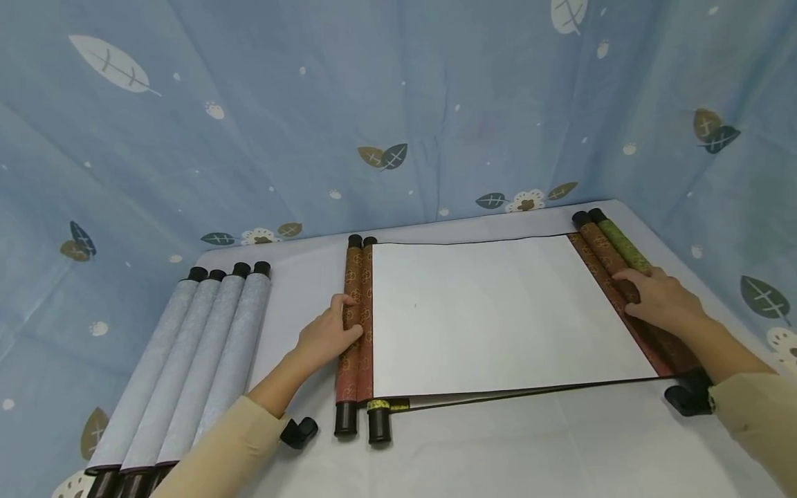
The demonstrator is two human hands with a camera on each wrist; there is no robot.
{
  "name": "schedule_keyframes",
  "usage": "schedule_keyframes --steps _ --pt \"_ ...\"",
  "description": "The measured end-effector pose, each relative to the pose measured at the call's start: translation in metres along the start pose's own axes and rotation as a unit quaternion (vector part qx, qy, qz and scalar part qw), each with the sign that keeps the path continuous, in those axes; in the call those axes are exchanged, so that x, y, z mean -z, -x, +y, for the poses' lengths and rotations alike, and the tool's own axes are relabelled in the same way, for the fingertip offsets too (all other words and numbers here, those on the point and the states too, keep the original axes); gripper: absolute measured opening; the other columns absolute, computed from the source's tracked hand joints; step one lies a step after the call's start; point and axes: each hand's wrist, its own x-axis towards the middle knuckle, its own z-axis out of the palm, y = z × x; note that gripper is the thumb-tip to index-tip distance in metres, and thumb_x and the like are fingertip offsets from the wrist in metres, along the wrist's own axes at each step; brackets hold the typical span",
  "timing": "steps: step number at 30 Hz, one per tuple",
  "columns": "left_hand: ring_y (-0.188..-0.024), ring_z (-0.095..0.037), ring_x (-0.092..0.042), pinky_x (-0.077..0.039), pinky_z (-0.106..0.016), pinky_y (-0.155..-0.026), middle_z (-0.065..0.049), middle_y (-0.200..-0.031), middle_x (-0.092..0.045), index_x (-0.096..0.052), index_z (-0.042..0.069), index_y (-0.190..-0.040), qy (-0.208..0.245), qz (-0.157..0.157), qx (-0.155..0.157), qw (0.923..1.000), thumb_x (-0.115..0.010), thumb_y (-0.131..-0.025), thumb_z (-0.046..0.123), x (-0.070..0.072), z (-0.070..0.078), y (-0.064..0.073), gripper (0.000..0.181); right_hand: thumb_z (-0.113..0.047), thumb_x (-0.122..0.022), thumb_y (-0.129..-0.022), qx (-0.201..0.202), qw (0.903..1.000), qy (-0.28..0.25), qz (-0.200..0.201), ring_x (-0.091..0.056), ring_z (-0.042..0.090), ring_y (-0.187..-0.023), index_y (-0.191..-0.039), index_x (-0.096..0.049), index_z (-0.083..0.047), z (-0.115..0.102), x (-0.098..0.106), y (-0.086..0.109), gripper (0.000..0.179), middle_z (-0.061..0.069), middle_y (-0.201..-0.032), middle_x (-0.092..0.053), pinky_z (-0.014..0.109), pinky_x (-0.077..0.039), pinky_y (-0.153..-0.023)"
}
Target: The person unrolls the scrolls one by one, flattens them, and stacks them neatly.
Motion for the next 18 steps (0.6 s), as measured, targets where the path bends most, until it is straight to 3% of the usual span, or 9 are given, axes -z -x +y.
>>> schedule_keyframes --steps 5,10,12,15,18 --pt "-0.057 -0.018 -0.042 -0.031 -0.029 -0.045 -0.009 -0.077 -0.053 -0.038 0.014 -0.132 -0.014 0.008 -0.009 0.9998 -0.054 -0.086 0.029 0.003 0.001 0.003 0.051 -0.013 -0.057 -0.084 -0.014 0.9999 0.001 -0.003 -0.031 0.063 -0.108 -0.139 -0.032 -0.006 -0.002 -0.003 0.001 0.061 0.045 -0.127 -0.024 0.048 -0.043 -0.051" --pt "-0.076 -0.025 -0.053 -0.04 -0.032 -0.05 -0.019 -0.108 -0.055 -0.045 0.013 -0.134 -0.035 0.032 -0.018 0.9987 -0.057 -0.089 0.035 0.009 0.001 0.008 0.051 -0.013 -0.056 -0.085 -0.002 0.9999 0.01 0.001 -0.029 0.064 -0.108 -0.138 -0.037 -0.002 -0.005 -0.003 0.005 0.057 0.045 -0.126 -0.024 0.06 -0.044 -0.059" --pt "-0.085 -0.027 -0.056 -0.043 -0.034 -0.054 -0.019 -0.113 -0.054 -0.047 0.013 -0.133 -0.034 0.039 -0.02 0.9984 -0.058 -0.089 0.037 0.012 0.0 0.01 0.052 -0.015 -0.056 -0.087 0.002 0.9999 0.012 0.011 -0.029 0.063 -0.108 -0.137 -0.038 0.0 -0.006 -0.003 0.007 0.055 0.045 -0.125 -0.025 0.065 -0.043 -0.065" --pt "-0.094 -0.028 -0.057 -0.045 -0.036 -0.06 -0.016 -0.115 -0.054 -0.046 0.015 -0.135 -0.008 0.048 -0.019 0.9986 -0.059 -0.088 0.041 0.016 -0.004 0.013 0.054 -0.019 -0.057 -0.09 0.007 0.9995 0.01 0.028 -0.029 0.062 -0.109 -0.136 -0.038 0.002 -0.009 -0.002 0.01 0.054 0.044 -0.126 -0.026 0.068 -0.04 -0.071" --pt "-0.097 -0.026 -0.056 -0.044 -0.035 -0.064 -0.013 -0.116 -0.054 -0.041 0.016 -0.138 0.046 0.057 -0.016 0.9972 -0.061 -0.088 0.042 0.019 -0.009 0.016 0.06 -0.023 -0.057 -0.091 0.02 0.9988 0.002 0.045 -0.029 0.062 -0.111 -0.136 -0.037 0.003 -0.015 0.0 0.013 0.056 0.044 -0.127 -0.027 0.07 -0.038 -0.075"
